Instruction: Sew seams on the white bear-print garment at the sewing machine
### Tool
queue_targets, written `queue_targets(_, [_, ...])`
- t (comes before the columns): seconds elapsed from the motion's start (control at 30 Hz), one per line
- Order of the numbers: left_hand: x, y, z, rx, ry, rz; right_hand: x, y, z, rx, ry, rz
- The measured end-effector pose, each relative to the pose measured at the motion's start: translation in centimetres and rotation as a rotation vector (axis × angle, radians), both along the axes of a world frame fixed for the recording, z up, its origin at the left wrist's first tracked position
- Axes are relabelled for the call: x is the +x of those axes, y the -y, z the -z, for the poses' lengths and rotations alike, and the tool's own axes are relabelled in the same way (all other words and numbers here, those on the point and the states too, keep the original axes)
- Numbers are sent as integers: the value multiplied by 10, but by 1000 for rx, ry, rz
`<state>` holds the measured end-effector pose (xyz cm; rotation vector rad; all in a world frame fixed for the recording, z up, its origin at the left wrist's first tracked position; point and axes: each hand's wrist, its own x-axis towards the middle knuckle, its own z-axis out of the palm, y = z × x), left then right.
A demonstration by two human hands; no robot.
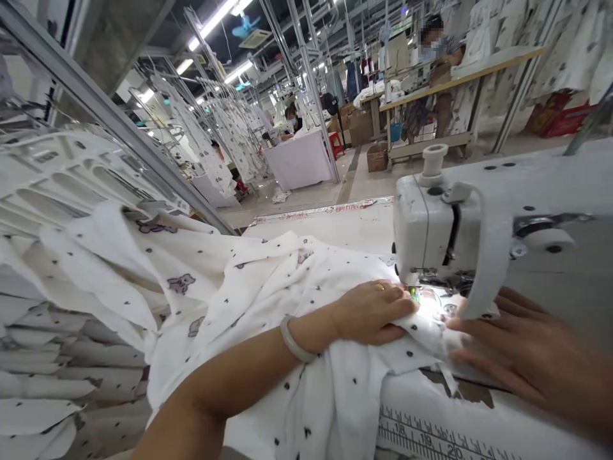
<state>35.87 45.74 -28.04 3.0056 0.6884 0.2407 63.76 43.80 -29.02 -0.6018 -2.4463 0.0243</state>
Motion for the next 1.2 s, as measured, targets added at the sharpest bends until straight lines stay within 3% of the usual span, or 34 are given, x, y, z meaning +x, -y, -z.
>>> queue_targets(0.1, [2, 6, -13, -92, 20, -40, -6, 10, -5, 108, -8, -133])
queue_targets(0.27, [12, 37, -41, -284, 244, -376, -13, 21, -1, 159, 69, -204])
queue_targets(0.33, [17, 53, -42, -333, 259, -487, -14, 22, 1, 152, 96, -203])
queue_targets(0.43, [23, 74, -27, -318, 224, -579, -15, 23, 1, 74, 113, -193])
queue_targets(0.53, [26, 84, -6, -184, 267, -580, -16, 23, 2, 10, 112, -191])
queue_targets(0.63, [22, 74, 5, -174, 374, -620, -14, 24, 5, -22, 111, -188])
queue_targets(0.73, [14, 53, 4, -228, 476, -638, -10, 25, 8, -50, 106, -200])
queue_targets(0.83, [9, 40, 1, -216, 503, -518, -10, 25, 7, -18, 124, -208])
queue_targets(1.03, [10, 46, 0, -120, 329, -408, -14, 20, 3, 50, 83, -222])
queue_targets(1.2, [15, 40, -3, -162, 422, -510, -18, 19, -3, 89, -8, -187])
